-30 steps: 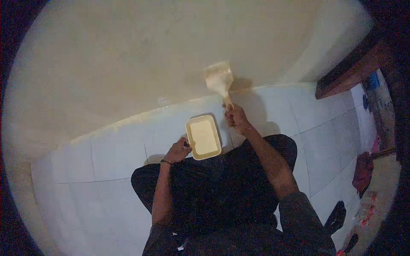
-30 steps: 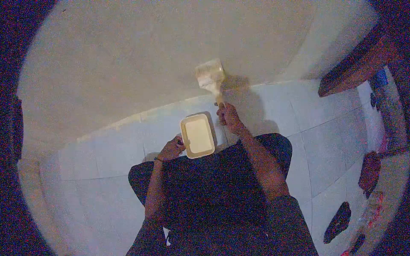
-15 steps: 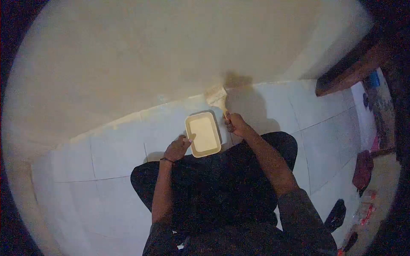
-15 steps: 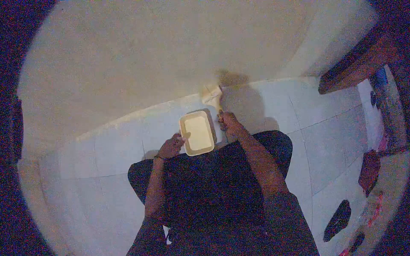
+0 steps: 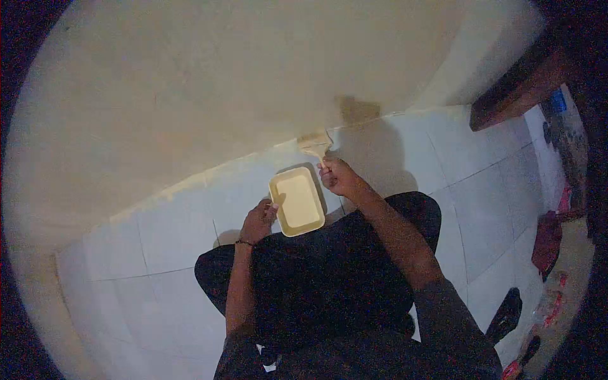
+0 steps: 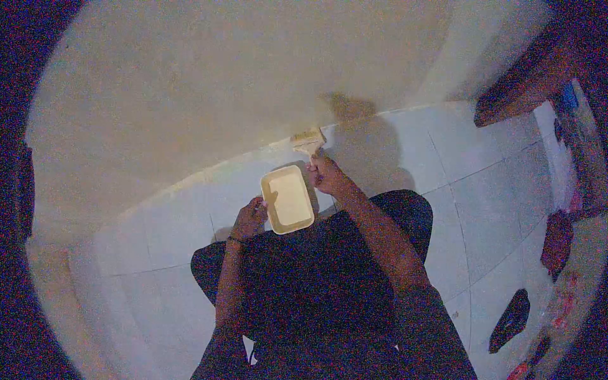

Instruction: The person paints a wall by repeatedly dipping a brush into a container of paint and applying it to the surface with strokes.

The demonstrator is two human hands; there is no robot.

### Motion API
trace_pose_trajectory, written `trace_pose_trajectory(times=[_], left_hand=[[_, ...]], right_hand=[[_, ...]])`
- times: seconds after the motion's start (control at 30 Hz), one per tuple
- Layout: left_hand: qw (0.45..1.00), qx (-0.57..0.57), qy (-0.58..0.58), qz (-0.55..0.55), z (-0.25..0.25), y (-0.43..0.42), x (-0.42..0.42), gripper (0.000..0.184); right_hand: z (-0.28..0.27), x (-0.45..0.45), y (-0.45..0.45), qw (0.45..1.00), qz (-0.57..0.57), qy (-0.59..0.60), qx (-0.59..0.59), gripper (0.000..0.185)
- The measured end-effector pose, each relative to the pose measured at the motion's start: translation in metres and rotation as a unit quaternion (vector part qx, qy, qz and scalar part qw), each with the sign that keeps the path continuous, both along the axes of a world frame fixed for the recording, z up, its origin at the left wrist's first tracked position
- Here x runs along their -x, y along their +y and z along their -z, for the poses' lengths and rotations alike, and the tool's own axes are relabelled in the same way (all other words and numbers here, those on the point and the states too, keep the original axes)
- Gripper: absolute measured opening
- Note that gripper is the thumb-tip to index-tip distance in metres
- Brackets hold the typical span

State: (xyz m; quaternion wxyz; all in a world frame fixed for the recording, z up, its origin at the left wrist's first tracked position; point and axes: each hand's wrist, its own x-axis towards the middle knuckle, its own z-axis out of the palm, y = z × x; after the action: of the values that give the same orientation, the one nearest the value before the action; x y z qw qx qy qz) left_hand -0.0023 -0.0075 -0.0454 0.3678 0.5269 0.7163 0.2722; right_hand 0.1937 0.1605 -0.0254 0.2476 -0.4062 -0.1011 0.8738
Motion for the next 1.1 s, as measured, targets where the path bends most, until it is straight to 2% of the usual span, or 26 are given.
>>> trace_pose_trajectory(times=[0.03, 0.07, 0.17, 0.27, 0.37, 0.47, 0.5, 0.57, 0.73, 0.8, 0.83, 0.9, 0.93, 1.0, 1.1], left_hand=[[1.000, -0.012, 0.000, -0.003, -0.005, 0.003, 0.002, 0.044], [1.000, -0.027, -0.003, 0.005, 0.015, 0.009, 0.003, 0.043], [0.998, -0.039, -0.022, 0.031, 0.006, 0.007, 0.006, 0.042], [0.999, -0.044, -0.030, 0.010, 0.013, 0.009, 0.005, 0.039], [0.999, 0.003, -0.044, 0.010, 0.005, 0.014, 0.003, 0.037], [0.997, -0.058, 0.004, 0.040, 0.012, 0.014, 0.005, 0.040], [0.997, -0.060, 0.004, 0.039, 0.010, 0.014, 0.005, 0.040], [0.999, 0.010, -0.010, 0.040, 0.005, 0.018, 0.005, 0.042], [0.998, -0.043, 0.016, 0.044, 0.013, 0.017, 0.006, 0.041], [0.998, -0.049, 0.020, 0.045, 0.021, 0.016, 0.009, 0.041], [0.992, -0.092, 0.057, 0.071, 0.027, 0.015, 0.012, 0.042], [0.981, -0.140, 0.093, 0.095, 0.039, 0.014, 0.015, 0.042], [0.984, -0.113, 0.099, 0.094, 0.040, 0.016, 0.015, 0.042], [0.986, -0.086, 0.103, 0.094, 0.035, 0.019, 0.014, 0.042], [0.992, -0.042, 0.074, 0.093, 0.023, 0.017, 0.011, 0.041]], right_hand=[[-0.005, 0.003, 0.005, 1.000, 0.000, 0.000, 0.003, 0.015], [0.012, 0.003, 0.008, 1.000, 0.006, 0.002, -0.006, 0.015], [-0.003, 0.007, 0.007, 1.000, 0.015, 0.011, -0.015, 0.015], [-0.025, 0.007, 0.001, 0.999, 0.016, -0.004, -0.038, 0.015], [-0.049, 0.002, -0.004, 0.998, 0.003, -0.007, -0.065, 0.016], [-0.082, -0.003, -0.007, 0.996, 0.005, 0.016, -0.085, 0.020], [-0.096, -0.006, -0.010, 0.994, 0.006, 0.025, -0.103, 0.022], [-0.129, -0.006, -0.020, 0.991, 0.012, 0.011, -0.133, 0.024], [-0.203, -0.001, -0.041, 0.972, 0.021, -0.002, -0.235, 0.025], [-0.233, 0.006, -0.043, 0.946, 0.028, -0.024, -0.322, 0.026], [-0.245, 0.008, -0.041, 0.946, 0.026, -0.024, -0.322, 0.026], [-0.267, 0.015, -0.035, 0.890, 0.020, -0.007, -0.455, 0.028], [-0.277, 0.022, -0.030, 0.890, 0.019, -0.007, -0.456, 0.028], [-0.296, 0.036, -0.017, 0.830, 0.022, 0.097, -0.549, 0.031], [-0.326, 0.050, -0.004, 0.813, -0.030, 0.120, -0.570, 0.028]])
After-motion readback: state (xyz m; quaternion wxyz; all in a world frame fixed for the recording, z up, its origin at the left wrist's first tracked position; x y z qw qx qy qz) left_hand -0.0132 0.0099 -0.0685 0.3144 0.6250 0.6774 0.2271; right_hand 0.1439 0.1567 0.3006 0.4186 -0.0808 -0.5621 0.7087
